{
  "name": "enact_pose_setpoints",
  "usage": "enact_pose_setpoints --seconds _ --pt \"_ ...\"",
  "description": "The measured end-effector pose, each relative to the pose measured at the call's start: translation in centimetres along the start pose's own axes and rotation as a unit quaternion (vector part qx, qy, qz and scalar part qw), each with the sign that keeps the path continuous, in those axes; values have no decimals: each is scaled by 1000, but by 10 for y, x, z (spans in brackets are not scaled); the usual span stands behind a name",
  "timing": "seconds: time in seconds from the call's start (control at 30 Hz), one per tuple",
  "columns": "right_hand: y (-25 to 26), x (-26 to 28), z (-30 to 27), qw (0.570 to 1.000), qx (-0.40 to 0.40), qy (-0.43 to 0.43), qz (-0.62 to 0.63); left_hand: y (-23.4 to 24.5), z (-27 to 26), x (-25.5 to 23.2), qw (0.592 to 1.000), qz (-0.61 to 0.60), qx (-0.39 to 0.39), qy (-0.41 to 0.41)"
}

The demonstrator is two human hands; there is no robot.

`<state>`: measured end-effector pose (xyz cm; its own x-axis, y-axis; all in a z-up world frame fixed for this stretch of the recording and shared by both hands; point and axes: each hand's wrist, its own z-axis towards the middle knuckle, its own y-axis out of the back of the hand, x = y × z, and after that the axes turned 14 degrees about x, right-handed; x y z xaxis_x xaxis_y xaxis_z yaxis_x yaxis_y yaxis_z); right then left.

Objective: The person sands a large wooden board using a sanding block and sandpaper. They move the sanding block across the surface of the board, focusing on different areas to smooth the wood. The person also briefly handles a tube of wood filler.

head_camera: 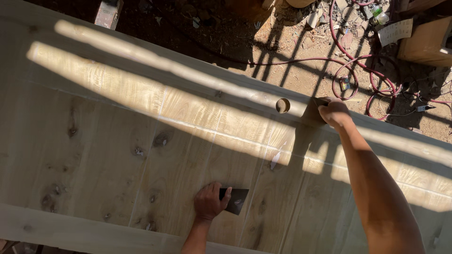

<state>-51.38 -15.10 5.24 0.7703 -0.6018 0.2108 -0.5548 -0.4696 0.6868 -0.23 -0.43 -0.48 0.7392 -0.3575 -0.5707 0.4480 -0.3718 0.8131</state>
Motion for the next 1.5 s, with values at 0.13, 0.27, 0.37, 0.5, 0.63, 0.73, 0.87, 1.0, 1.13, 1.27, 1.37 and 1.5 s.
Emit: enact_pose_setpoints --seconds 0.13,0.27,0.37,0.5,0.63,0.73,0.87,1.0,1.13,1.27,1.37,1.5 --pt "-25 29 12 998 39 -35 43 -2 -7 0 1000 12 12 -4" --pt "-35 75 28 1000 20 12 -2 -6 -4 2 1000 2 5 -7" --pt "-50 97 37 998 38 34 -35 -7 -8 4 1000 -11 13 -5" --pt "-54 125 29 973 155 156 66 -2 -7 1 1000 -23 10 -13" --pt "-41 156 -17 983 102 125 -87 1 -4 1 999 -30 9 -15" --pt "-35 185 -63 968 72 202 -131 1 -5 1 999 -45 3 -19" --pt "-49 203 -113 939 145 208 -232 1 -7 1 999 -47 10 -14" --pt "-82 222 -138 930 93 301 -191 1 -3 0 999 -42 -15 -24" --pt "-105 246 -148 922 13 347 -172 -3 -7 1 999 -34 9 -9" --pt "-109 261 -159 969 111 215 -47 -6 -9 2 999 -44 17 -9" --pt "-110 262 -164 981 134 142 16 -4 -9 -2 998 -57 9 -13" --pt "-144 262 -162 894 101 20 436 -1 -7 3 998 -53 -1 -19"
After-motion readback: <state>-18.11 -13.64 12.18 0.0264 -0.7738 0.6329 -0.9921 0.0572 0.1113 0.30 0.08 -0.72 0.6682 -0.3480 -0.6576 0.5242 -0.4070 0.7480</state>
